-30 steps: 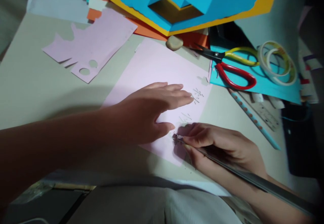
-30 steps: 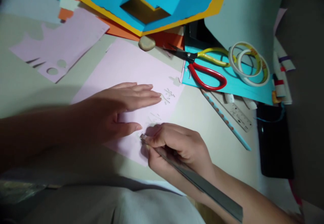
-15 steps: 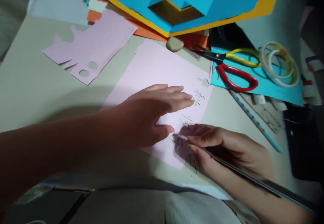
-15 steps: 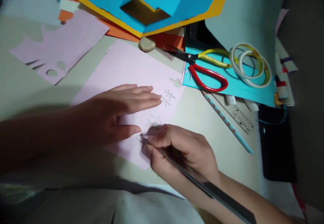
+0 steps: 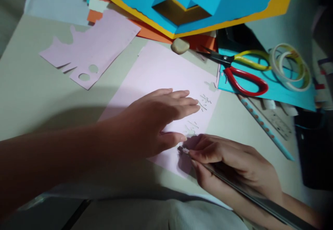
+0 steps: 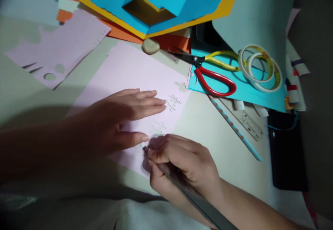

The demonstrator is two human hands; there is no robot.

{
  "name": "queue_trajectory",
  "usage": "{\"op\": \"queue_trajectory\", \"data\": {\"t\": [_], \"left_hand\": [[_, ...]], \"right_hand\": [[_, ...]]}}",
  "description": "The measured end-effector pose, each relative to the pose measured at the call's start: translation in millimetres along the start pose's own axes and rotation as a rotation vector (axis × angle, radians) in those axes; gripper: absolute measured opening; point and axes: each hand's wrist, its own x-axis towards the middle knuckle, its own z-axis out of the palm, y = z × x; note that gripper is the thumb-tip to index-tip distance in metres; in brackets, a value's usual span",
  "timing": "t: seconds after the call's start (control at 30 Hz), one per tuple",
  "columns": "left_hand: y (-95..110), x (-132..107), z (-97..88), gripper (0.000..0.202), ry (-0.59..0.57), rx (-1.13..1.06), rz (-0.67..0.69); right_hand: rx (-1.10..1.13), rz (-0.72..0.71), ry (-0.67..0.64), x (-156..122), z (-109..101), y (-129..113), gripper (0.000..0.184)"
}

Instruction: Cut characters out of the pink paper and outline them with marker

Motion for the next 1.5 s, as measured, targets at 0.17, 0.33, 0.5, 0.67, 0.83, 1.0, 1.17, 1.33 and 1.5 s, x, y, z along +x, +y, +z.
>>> {"op": "queue_trajectory", "data": {"t": [0.17,0.33,0.5,0.67,0.83,1.0,1.17,1.33,1.5], "left_hand": [[-1,1,2.1,0.058,-0.016,0.038,0.006],[-3,0,3.3,0.061,-0.014,0.063,0.021],[-2,-1,3.4,0.061,0.001,0.056,0.011],[-3,1,3.9,0.062,0.017,0.053,0.018],[-4,0,5.3,0.061,0.056,0.041,0.043],[-5,0,6.6,0.059,0.072,0.032,0.054],[-6,0,6.6,0.064,0.053,0.055,0.048],[-8,0,6.1,0.064,0.045,0.06,0.041],[-5,0,4.6,0.065,0.018,0.033,0.011]], "right_hand": [[0.029,0.03,0.003,-1,0,0,0.024],[0.037,0.057,0.001,-5,0,2,0.023],[0.015,0.032,0.042,-12,4,9,0.022],[0.005,0.037,0.046,-14,5,10,0.021],[-0.027,0.056,0.026,-13,4,10,0.02],[-0.041,0.049,0.034,-13,5,9,0.021],[-0.034,0.062,0.038,-9,4,4,0.021],[-0.025,0.078,-0.009,-4,2,-2,0.022],[-0.004,0.073,-0.017,-4,1,-2,0.022]]}}
